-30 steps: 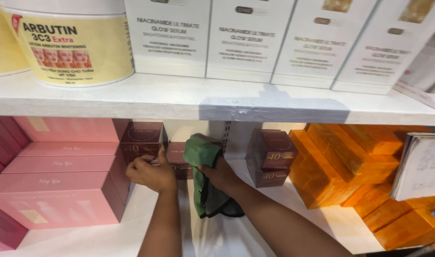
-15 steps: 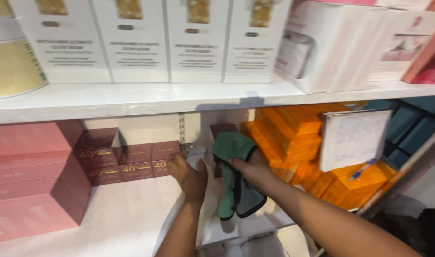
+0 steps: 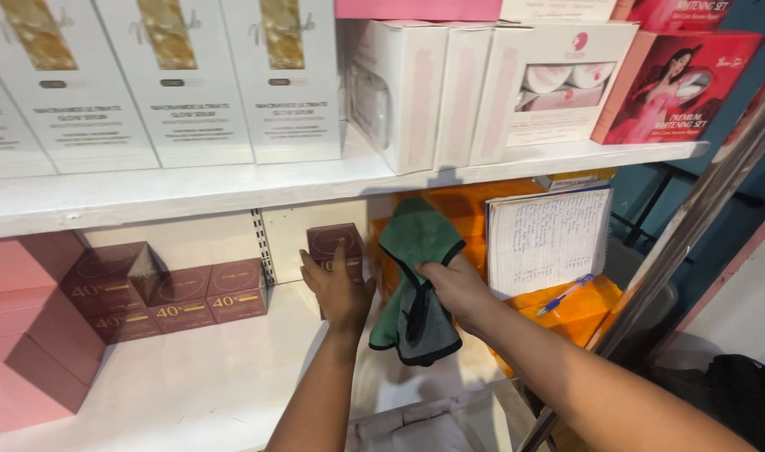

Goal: The person wipes maroon and orange boxes on a shelf using a green cloth. They also write on a notepad with a blue pen while holding it in their hands.

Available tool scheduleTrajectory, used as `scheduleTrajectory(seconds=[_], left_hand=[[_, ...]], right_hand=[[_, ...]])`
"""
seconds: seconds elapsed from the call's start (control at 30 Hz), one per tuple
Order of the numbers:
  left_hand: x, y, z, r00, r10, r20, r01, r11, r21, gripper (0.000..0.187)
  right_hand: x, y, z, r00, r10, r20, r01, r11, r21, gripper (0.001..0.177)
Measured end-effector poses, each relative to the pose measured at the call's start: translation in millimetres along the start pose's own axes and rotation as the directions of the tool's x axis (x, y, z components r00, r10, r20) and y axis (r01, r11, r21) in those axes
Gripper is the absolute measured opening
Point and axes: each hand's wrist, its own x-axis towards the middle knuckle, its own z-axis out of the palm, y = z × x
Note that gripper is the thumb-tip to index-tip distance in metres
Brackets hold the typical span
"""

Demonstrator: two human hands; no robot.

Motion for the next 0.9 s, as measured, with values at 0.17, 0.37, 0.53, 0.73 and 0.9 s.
scheduleTrajectory(seconds=[0.17, 0.37, 0.53, 0.73, 0.9], left_hand=[[5, 11, 22, 0.974, -0.194, -0.121, 0.19, 0.981, -0.043, 0.088], [11, 6, 40, 0.925, -0.28, -0.258, 0.284, 0.959, -0.023, 0.07], [3, -11, 26, 0.958, -0.088, -0.274, 0.07, 0.995, -0.074, 0.067], [-21, -18, -22, 0.959, 0.119, -0.259, -0.196, 0.935, -0.296, 0.073], [-44, 20, -85, 0.996, 0.074, -0.057, -0.09, 0.926, -0.368, 0.103]], right_hand=[[2, -2, -8, 0.999, -0.004, 0.045, 0.007, 0.998, -0.066, 0.032], [5, 6, -16, 0.993, -0.028, 0.118, 0.042, 0.992, -0.116, 0.03], [-4, -9, -13, 0.985, -0.097, 0.141, 0.126, 0.97, -0.209, 0.038], [7, -5, -11, 0.984, -0.174, -0.028, 0.15, 0.913, -0.379, 0.059], [8, 4, 7, 0.958, -0.276, 0.079, 0.287, 0.924, -0.254, 0.043]])
